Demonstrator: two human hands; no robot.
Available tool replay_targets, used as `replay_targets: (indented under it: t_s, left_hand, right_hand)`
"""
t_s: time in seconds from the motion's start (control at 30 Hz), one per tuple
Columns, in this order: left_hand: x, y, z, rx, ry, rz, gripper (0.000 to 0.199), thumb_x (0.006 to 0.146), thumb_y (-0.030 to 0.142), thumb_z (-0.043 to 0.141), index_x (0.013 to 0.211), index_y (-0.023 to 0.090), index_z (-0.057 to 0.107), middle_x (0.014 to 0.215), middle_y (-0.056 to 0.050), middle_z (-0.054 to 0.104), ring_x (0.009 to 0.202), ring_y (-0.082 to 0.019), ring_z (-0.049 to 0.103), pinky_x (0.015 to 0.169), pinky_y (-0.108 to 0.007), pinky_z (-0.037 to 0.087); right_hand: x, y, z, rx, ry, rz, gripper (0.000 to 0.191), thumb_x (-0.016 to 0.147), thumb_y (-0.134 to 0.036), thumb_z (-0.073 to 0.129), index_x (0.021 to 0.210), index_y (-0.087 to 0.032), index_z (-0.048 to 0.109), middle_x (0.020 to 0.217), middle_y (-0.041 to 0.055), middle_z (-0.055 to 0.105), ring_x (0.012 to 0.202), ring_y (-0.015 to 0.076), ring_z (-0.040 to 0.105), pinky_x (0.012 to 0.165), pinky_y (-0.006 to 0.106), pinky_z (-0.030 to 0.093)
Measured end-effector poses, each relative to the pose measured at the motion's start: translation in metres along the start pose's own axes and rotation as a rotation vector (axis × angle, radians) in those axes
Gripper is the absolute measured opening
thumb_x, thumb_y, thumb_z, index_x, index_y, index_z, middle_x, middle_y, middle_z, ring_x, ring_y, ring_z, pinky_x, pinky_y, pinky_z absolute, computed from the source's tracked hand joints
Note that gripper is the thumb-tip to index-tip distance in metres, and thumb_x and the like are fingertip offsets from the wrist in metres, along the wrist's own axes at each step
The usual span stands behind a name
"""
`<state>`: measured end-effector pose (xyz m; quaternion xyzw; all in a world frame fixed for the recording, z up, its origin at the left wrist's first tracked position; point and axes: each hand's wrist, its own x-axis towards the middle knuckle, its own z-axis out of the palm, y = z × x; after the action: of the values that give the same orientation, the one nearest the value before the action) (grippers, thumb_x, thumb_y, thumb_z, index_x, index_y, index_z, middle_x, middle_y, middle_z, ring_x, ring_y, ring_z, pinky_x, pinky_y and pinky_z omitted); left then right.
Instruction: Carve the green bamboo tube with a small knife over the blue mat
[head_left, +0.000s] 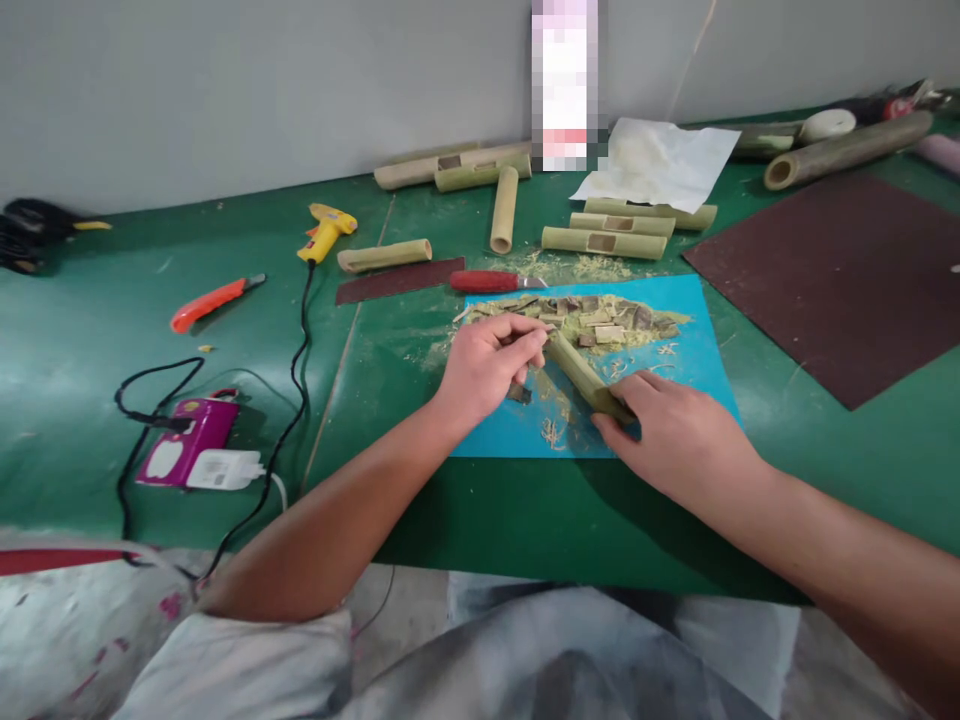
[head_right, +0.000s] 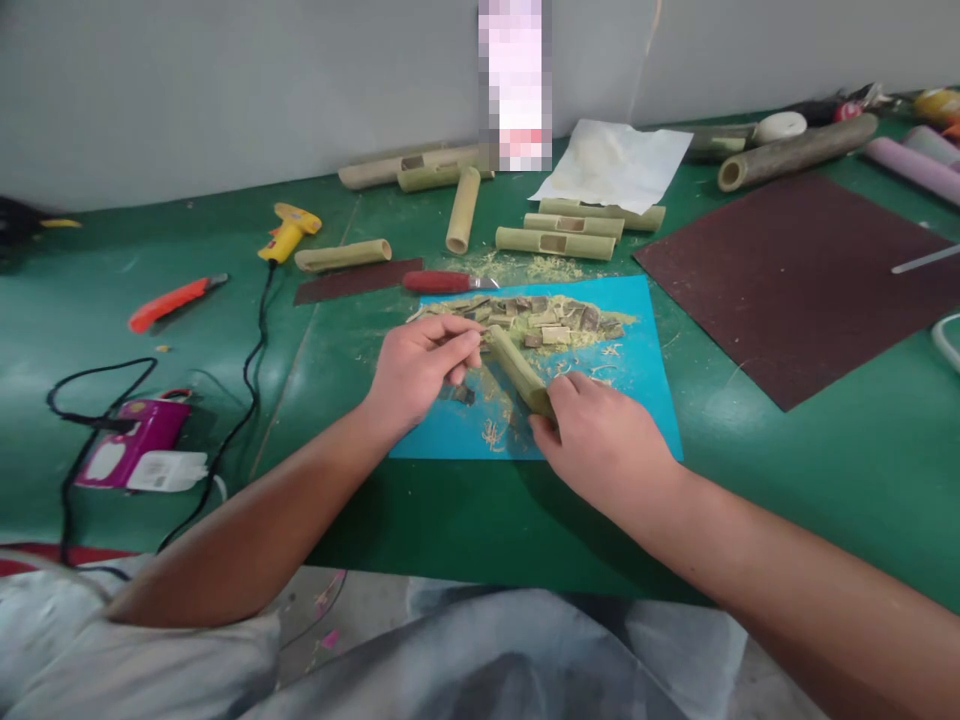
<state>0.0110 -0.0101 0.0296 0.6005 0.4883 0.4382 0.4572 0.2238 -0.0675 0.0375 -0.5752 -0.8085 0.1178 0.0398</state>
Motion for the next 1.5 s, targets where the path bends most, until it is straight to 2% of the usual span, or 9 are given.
replay_targets:
  t_s: [0.13,0.27,0.47,0.67,0.8,0.93,1.17,1.3,1.5]
  left_hand:
    - [-0.004,0.003,0.000,0.167,0.021,0.165,0.011,0.085,0.021,0.069,0.092,0.018,0.078,0.077,-0.001,0.071,0.064,-0.009,0.061,0.060,-0.020,0.051]
    - [-0.006,0.001,0.001,0.236,0.015,0.223,0.013,0.087,0.021,0.068,0.095,0.020,0.077,0.091,-0.002,0.075,0.074,-0.012,0.066,0.067,-0.022,0.054]
    - [-0.004,-0.006,0.003,0.298,0.032,0.226,0.016,0.086,0.015,0.068,0.100,0.019,0.074,0.086,-0.001,0.074,0.067,-0.010,0.062,0.064,-0.021,0.053]
    - [0.001,-0.009,0.002,0.549,0.090,0.409,0.010,0.090,0.014,0.062,0.094,0.019,0.069,0.088,-0.001,0.070,0.068,-0.010,0.060,0.067,-0.022,0.051]
    - [0.003,-0.014,0.001,0.757,0.001,0.527,0.014,0.096,0.018,0.056,0.099,0.020,0.070,0.092,-0.004,0.071,0.085,-0.016,0.067,0.076,-0.026,0.053]
    - [0.002,-0.016,-0.002,0.784,-0.101,0.619,0.018,0.097,0.017,0.054,0.102,0.020,0.071,0.099,-0.007,0.072,0.091,-0.018,0.069,0.081,-0.029,0.055]
    - [0.001,-0.015,-0.003,0.635,-0.115,0.539,0.010,0.089,0.024,0.070,0.096,0.016,0.070,0.091,-0.004,0.069,0.068,-0.010,0.062,0.068,-0.023,0.053]
    - [0.000,-0.015,-0.001,0.590,-0.093,0.477,0.008,0.090,0.020,0.068,0.097,0.019,0.071,0.084,-0.001,0.066,0.070,-0.011,0.061,0.066,-0.023,0.051]
    - [0.001,-0.014,-0.003,0.560,-0.140,0.425,0.013,0.090,0.017,0.066,0.101,0.021,0.072,0.081,0.000,0.065,0.065,-0.010,0.059,0.064,-0.022,0.048]
  right_hand:
    - [0.000,-0.001,-0.001,-0.013,0.004,0.000,0.018,0.092,-0.033,0.057,0.087,-0.017,0.064,0.085,0.0062,0.067,0.071,0.0194,0.061,0.058,0.032,0.033]
    - [0.000,0.000,0.001,-0.008,0.030,-0.021,0.018,0.092,-0.031,0.057,0.088,-0.016,0.065,0.086,0.0067,0.068,0.072,0.0197,0.062,0.058,0.032,0.033]
    - [-0.001,0.001,0.002,-0.008,0.078,-0.045,0.017,0.091,-0.031,0.057,0.086,-0.017,0.064,0.084,0.0069,0.067,0.069,0.0189,0.060,0.057,0.032,0.031]
    - [-0.001,0.001,0.003,-0.001,0.121,-0.067,0.015,0.090,-0.030,0.057,0.082,-0.018,0.062,0.079,0.0061,0.066,0.066,0.0179,0.057,0.056,0.031,0.030]
    - [-0.001,0.001,0.004,0.013,0.126,-0.067,0.014,0.090,-0.029,0.057,0.083,-0.018,0.062,0.080,0.0060,0.066,0.066,0.0175,0.057,0.056,0.031,0.030]
    - [0.000,0.000,0.003,0.009,0.105,-0.059,0.015,0.090,-0.028,0.057,0.084,-0.016,0.064,0.080,0.0068,0.067,0.067,0.0177,0.058,0.056,0.031,0.030]
    - [-0.001,0.001,0.004,0.011,0.096,-0.071,0.016,0.091,-0.029,0.056,0.087,-0.016,0.065,0.085,0.0080,0.068,0.071,0.0194,0.061,0.058,0.031,0.033]
    - [-0.001,0.001,0.005,0.017,0.102,-0.069,0.016,0.091,-0.030,0.056,0.088,-0.017,0.065,0.085,0.0075,0.069,0.072,0.0198,0.062,0.058,0.031,0.034]
    - [-0.001,-0.002,0.000,0.006,0.033,-0.042,0.015,0.094,-0.028,0.054,0.092,-0.018,0.065,0.092,0.0097,0.071,0.078,0.0218,0.065,0.061,0.033,0.038]
